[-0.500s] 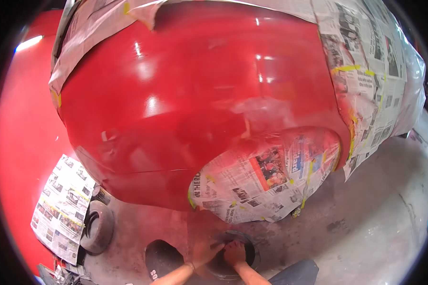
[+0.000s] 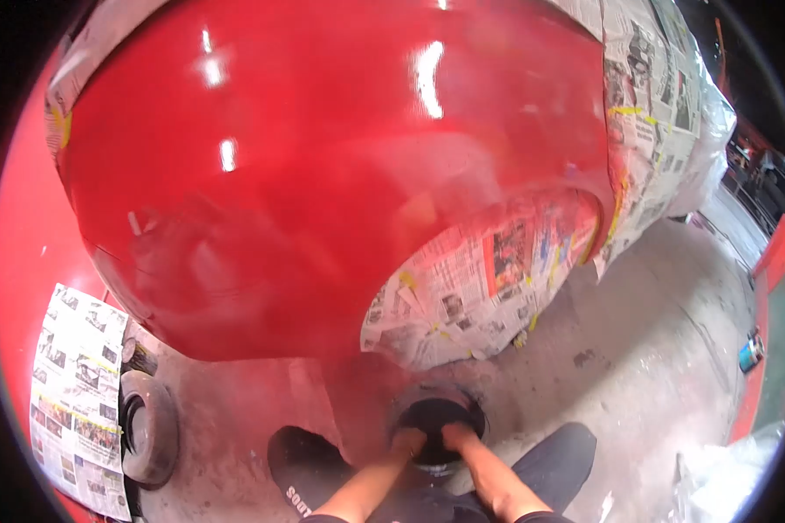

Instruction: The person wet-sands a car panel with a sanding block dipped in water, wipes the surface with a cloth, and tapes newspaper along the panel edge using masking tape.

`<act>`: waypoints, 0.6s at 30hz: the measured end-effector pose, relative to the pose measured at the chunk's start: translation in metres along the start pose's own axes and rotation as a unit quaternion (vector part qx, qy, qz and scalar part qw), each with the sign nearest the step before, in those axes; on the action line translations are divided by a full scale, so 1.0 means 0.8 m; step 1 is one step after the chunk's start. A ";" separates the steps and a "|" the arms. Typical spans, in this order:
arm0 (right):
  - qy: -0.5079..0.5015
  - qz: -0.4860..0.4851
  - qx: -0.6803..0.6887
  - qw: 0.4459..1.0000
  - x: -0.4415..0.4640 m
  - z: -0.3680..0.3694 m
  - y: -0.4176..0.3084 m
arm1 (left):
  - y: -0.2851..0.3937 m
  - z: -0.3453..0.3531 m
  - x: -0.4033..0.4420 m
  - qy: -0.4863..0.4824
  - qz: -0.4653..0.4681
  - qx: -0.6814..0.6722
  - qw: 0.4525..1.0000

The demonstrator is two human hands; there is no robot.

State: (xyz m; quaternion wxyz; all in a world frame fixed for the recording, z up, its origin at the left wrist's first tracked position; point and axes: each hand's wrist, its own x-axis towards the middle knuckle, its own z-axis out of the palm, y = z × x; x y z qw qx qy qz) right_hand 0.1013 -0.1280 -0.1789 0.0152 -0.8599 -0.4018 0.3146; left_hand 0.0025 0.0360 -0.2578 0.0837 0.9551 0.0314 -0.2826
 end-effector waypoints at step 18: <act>0.070 0.080 0.583 0.805 -0.105 -0.123 -0.007 | -0.015 -0.115 -0.122 0.249 0.133 -0.119 0.952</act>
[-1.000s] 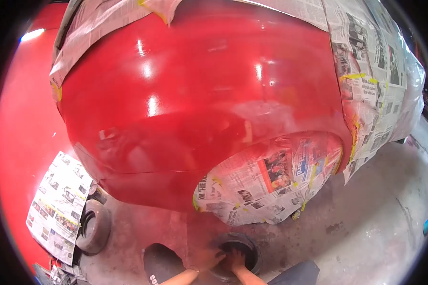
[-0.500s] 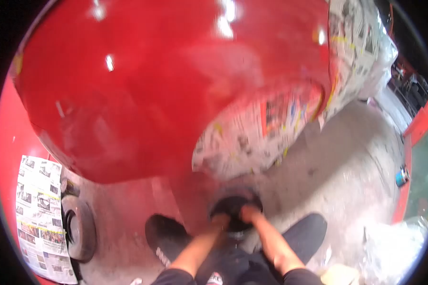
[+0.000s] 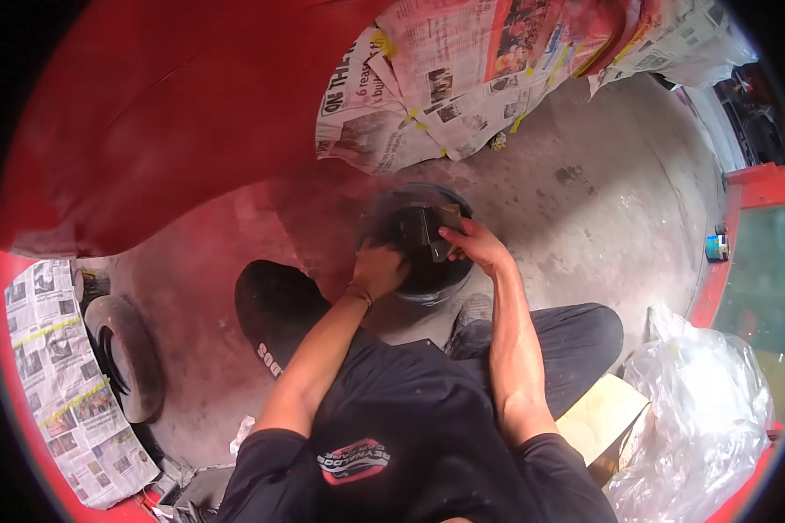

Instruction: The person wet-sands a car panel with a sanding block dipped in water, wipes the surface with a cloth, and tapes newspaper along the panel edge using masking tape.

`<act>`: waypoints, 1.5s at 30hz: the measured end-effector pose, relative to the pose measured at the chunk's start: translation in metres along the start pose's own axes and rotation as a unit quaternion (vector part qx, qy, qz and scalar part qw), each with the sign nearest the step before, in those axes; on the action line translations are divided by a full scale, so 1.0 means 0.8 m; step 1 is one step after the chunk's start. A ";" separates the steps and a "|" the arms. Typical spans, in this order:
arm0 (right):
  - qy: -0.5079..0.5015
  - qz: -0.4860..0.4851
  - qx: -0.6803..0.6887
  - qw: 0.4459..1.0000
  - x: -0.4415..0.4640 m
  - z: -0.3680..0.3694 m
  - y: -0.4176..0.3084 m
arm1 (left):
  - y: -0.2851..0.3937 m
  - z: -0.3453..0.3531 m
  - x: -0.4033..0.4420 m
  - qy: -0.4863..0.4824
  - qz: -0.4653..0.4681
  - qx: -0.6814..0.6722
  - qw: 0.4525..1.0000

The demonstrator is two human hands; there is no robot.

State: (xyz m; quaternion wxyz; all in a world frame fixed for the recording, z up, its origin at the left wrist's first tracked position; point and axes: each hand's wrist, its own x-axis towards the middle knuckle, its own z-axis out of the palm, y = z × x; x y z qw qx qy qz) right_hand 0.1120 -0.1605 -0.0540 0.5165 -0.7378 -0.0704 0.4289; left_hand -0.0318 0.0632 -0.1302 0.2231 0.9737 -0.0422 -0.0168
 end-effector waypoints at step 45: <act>0.561 -0.689 -0.237 0.394 -0.111 0.074 -0.732 | -0.015 0.014 -0.001 0.089 -0.151 -0.038 0.984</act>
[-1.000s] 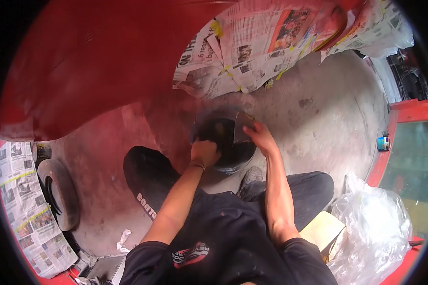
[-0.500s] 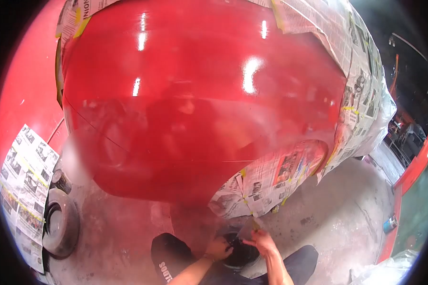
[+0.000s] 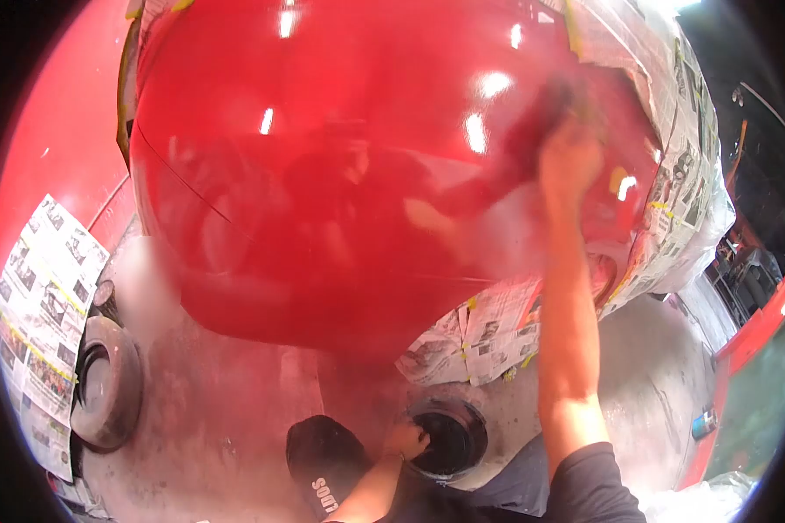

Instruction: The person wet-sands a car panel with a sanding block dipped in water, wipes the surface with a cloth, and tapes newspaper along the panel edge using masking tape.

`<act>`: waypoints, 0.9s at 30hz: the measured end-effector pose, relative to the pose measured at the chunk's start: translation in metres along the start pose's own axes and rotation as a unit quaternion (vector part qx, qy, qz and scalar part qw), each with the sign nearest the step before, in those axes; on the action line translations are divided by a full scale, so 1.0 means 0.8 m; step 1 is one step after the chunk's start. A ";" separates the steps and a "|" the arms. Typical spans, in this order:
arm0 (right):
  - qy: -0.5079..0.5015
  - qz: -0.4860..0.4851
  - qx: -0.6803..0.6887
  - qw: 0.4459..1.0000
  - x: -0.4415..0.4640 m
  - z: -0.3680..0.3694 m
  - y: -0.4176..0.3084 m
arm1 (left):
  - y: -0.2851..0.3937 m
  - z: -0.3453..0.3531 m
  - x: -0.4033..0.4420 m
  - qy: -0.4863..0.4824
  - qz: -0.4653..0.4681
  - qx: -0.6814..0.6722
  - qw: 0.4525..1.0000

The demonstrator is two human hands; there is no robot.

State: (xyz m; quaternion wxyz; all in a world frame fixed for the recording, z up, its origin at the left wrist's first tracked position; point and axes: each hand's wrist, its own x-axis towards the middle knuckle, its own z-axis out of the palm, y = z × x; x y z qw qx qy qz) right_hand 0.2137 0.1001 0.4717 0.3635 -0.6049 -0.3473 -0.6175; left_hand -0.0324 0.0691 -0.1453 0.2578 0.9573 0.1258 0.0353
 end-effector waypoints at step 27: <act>0.014 -0.044 -0.109 0.993 0.011 0.052 0.079 | -0.008 0.008 0.009 -0.018 0.050 0.074 0.996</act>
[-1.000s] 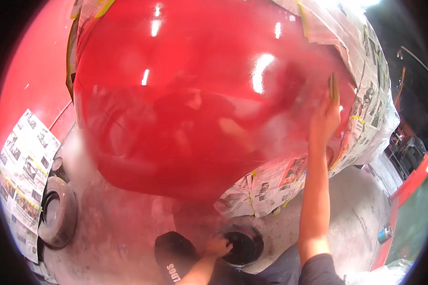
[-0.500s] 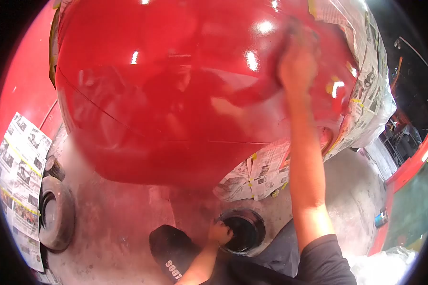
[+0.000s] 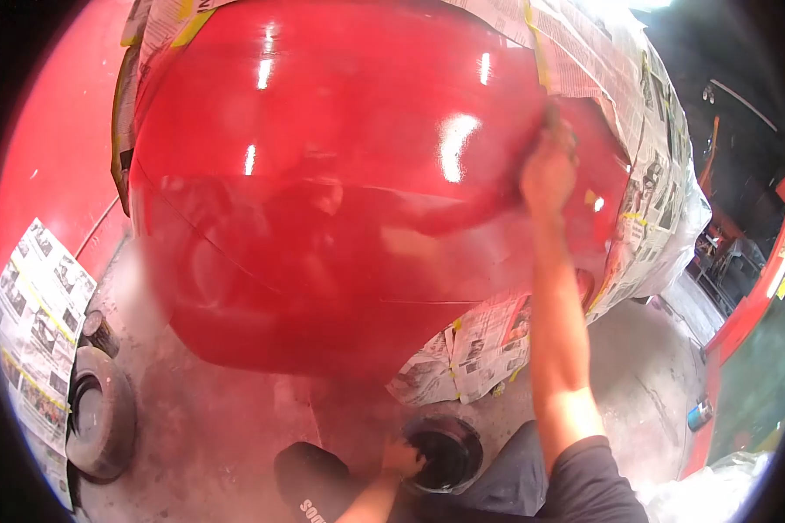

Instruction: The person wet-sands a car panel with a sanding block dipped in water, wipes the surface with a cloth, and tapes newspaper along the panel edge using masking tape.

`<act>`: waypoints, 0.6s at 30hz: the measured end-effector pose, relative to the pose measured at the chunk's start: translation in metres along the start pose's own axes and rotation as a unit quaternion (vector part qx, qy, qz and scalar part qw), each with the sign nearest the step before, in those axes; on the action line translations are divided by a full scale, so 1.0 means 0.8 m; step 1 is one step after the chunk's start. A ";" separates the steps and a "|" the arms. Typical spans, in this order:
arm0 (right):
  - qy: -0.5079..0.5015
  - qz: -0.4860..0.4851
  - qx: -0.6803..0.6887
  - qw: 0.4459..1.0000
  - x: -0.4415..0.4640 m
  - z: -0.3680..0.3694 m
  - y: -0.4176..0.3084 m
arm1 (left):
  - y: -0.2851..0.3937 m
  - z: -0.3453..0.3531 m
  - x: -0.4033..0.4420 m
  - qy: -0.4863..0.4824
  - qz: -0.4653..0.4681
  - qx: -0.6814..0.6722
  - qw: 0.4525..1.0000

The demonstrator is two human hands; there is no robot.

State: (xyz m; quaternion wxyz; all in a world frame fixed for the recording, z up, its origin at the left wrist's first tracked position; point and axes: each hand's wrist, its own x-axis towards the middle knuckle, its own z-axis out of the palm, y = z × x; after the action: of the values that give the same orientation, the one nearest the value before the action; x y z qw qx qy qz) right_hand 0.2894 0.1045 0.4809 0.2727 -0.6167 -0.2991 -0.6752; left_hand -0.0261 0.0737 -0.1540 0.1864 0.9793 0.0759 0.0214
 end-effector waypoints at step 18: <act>-0.032 -0.069 -0.036 0.996 0.007 -0.010 -0.098 | 0.007 -0.001 -0.008 0.046 -0.012 -0.044 0.998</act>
State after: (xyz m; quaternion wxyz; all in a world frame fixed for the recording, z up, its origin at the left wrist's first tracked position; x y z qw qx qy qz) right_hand 0.2253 0.1513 0.4804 0.1934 -0.6250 -0.3250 -0.6829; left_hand -0.0316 0.0683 -0.1512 0.2256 0.9673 0.0950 0.0670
